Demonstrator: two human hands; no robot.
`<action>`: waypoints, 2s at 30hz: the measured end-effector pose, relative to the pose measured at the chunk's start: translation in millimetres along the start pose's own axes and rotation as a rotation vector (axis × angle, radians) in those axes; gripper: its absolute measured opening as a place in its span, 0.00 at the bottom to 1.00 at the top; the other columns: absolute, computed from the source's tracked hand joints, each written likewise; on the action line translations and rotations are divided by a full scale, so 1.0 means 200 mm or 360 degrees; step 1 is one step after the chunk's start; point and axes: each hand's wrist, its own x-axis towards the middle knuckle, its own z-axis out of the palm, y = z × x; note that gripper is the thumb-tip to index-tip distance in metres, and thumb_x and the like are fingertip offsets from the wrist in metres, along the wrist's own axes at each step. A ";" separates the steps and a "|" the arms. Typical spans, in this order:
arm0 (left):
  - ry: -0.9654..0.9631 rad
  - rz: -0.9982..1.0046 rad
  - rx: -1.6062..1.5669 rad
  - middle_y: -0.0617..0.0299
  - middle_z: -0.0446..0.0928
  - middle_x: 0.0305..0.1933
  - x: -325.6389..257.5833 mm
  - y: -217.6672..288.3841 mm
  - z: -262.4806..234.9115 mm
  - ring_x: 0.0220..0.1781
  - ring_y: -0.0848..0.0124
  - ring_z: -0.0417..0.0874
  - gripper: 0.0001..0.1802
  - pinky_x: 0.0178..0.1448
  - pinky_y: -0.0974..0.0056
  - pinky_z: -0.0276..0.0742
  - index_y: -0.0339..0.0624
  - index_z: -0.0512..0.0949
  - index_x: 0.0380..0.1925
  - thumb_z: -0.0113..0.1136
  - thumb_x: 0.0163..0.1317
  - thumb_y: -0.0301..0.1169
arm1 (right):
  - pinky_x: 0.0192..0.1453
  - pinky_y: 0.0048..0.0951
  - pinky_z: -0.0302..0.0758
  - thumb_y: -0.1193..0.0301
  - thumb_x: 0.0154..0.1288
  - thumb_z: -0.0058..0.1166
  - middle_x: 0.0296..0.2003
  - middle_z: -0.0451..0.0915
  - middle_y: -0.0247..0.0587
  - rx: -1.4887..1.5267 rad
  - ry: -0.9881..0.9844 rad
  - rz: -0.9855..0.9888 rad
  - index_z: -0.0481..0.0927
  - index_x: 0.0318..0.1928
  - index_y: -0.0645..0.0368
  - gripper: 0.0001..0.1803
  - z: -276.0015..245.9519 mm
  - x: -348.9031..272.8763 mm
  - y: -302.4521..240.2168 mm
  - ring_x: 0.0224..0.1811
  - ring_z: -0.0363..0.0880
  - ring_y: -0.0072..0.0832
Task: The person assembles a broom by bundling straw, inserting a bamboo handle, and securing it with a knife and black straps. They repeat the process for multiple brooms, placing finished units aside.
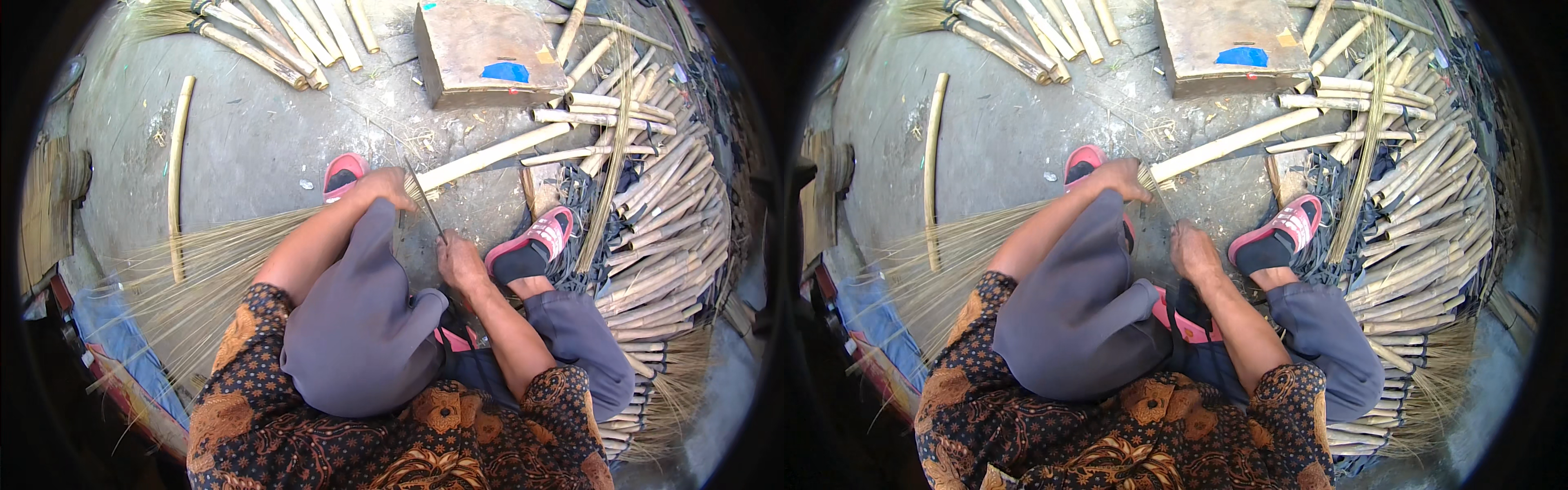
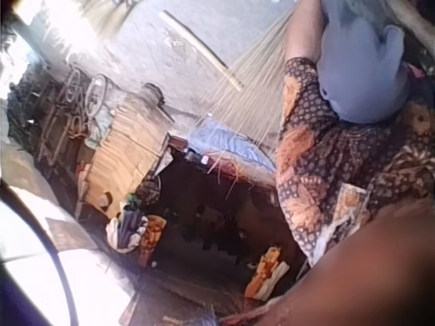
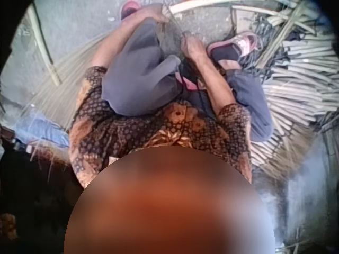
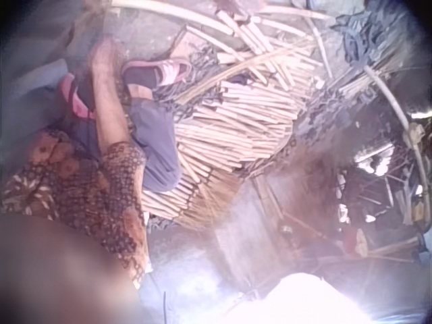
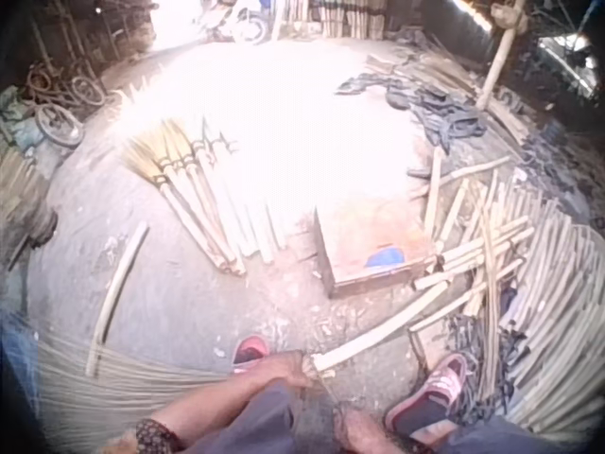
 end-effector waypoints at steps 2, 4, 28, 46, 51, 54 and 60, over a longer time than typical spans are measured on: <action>0.0434 -0.0224 0.0244 0.45 0.88 0.42 -0.07 0.03 0.04 0.44 0.50 0.90 0.34 0.48 0.49 0.85 0.43 0.85 0.53 0.72 0.55 0.56 | 0.53 0.59 0.77 0.64 0.79 0.46 0.39 0.82 0.73 0.0031 -0.0012 0.0050 0.78 0.47 0.65 0.15 0.02 0.02 0.00 0.48 0.81 0.70; 0.0469 -0.0302 0.0316 0.44 0.88 0.42 -0.09 0.03 0.04 0.45 0.49 0.90 0.34 0.49 0.48 0.84 0.43 0.84 0.54 0.71 0.56 0.57 | 0.53 0.59 0.76 0.64 0.79 0.46 0.39 0.83 0.73 0.0135 0.0130 0.0133 0.78 0.48 0.65 0.15 0.03 0.03 0.01 0.48 0.81 0.70; -0.0124 0.0874 -0.0561 0.56 0.88 0.44 0.30 -0.30 0.20 0.44 0.62 0.87 0.28 0.53 0.54 0.83 0.45 0.84 0.55 0.74 0.58 0.47 | 0.52 0.61 0.77 0.62 0.79 0.46 0.39 0.83 0.73 -0.0113 -0.0010 -0.0063 0.77 0.48 0.64 0.16 -0.02 0.01 0.09 0.47 0.82 0.69; 0.0165 -0.0083 0.0197 0.39 0.87 0.37 -0.01 0.05 -0.08 0.41 0.48 0.90 0.34 0.47 0.50 0.85 0.25 0.85 0.40 0.75 0.49 0.51 | 0.51 0.62 0.76 0.64 0.77 0.48 0.38 0.83 0.72 -0.0033 0.0010 -0.0118 0.78 0.48 0.63 0.14 -0.03 0.03 0.09 0.47 0.81 0.69; -0.0154 0.0528 -0.0293 0.45 0.88 0.40 0.03 -0.01 -0.11 0.45 0.53 0.90 0.34 0.51 0.53 0.85 0.30 0.80 0.55 0.68 0.60 0.49 | 0.52 0.62 0.76 0.64 0.78 0.48 0.39 0.82 0.72 0.0082 0.0051 0.0068 0.77 0.49 0.62 0.14 -0.01 0.01 0.09 0.47 0.81 0.69; 0.0151 -0.0332 0.0383 0.45 0.88 0.37 -0.03 0.03 -0.08 0.43 0.51 0.90 0.37 0.47 0.51 0.85 0.31 0.80 0.55 0.67 0.59 0.54 | 0.52 0.62 0.76 0.64 0.78 0.47 0.39 0.82 0.72 0.0016 -0.0008 -0.0075 0.77 0.49 0.62 0.14 0.02 0.03 0.10 0.48 0.81 0.69; 0.0241 -0.0297 0.0139 0.43 0.88 0.36 -0.06 0.07 -0.08 0.39 0.50 0.90 0.36 0.44 0.50 0.84 0.29 0.84 0.46 0.72 0.50 0.54 | 0.52 0.63 0.76 0.63 0.78 0.47 0.40 0.82 0.71 0.0161 0.0189 0.0073 0.76 0.48 0.62 0.14 0.00 0.04 0.13 0.47 0.81 0.69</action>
